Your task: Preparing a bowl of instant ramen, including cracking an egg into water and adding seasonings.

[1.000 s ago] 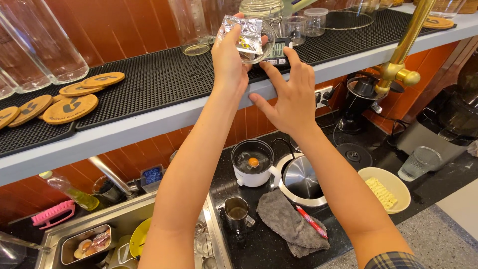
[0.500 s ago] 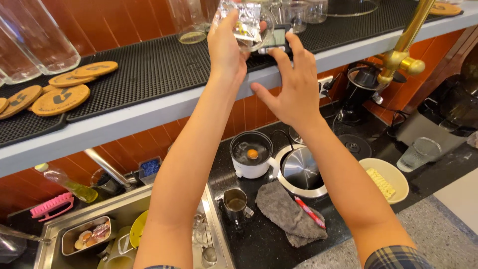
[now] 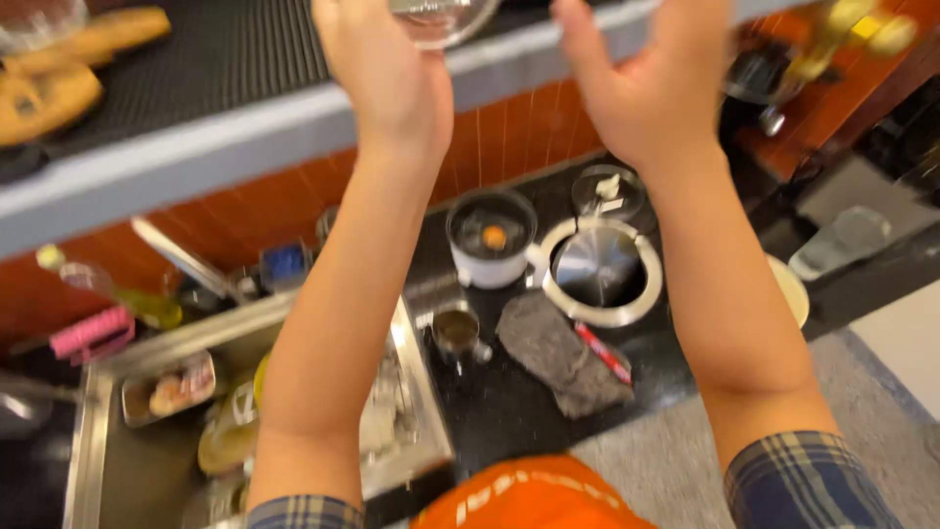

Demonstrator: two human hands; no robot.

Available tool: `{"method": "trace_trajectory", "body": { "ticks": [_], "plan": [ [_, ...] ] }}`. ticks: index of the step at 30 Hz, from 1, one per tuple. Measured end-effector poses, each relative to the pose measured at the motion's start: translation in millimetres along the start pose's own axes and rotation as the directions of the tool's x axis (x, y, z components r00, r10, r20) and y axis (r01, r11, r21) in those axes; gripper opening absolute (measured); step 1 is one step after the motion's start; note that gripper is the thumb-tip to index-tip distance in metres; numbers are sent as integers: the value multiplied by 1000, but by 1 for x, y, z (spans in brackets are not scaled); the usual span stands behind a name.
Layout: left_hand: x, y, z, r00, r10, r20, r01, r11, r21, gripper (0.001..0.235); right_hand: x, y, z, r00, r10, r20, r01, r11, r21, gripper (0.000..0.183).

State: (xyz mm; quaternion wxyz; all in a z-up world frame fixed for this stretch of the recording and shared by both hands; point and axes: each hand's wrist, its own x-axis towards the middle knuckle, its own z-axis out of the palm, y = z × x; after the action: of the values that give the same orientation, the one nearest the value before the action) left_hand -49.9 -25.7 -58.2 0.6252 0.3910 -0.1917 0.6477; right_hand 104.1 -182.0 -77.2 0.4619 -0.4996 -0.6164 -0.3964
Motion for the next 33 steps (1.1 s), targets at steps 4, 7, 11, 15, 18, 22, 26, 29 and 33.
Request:
{"method": "trace_trajectory", "body": {
  "ticks": [4,7,11,15,18,22,26,29,33],
  "plan": [
    [-138,80,17,934,-344,97,296,895,333,13,-93,-52,-25,955,267,131,-290,743,603,53],
    [-211,87,-9,769,-615,-175,627,672,393,30,-155,-64,-21,919,205,337,-392,575,718,60],
    [-319,78,-73,581,-760,-291,774,406,486,33,-248,-87,-18,736,214,642,-603,638,479,57],
    [-395,64,-119,224,-808,-545,974,167,152,40,-282,-110,-2,574,100,813,-694,587,418,69],
    [-430,52,-145,416,-706,-573,890,189,414,30,-301,-110,16,487,1,873,-755,502,421,75],
    [-414,54,-133,247,-774,-583,949,71,307,27,-330,-110,23,441,-21,897,-771,502,391,59],
    [-419,52,-141,182,-834,-521,975,84,206,38,-350,-96,29,330,174,928,-918,290,272,36],
    [-439,51,-146,421,-798,-431,872,226,434,56,-394,-84,39,211,251,945,-974,133,183,25],
    [-466,48,-158,282,-768,-575,959,208,193,57,-419,-73,50,205,255,945,-975,-26,219,26]
  ]
}}
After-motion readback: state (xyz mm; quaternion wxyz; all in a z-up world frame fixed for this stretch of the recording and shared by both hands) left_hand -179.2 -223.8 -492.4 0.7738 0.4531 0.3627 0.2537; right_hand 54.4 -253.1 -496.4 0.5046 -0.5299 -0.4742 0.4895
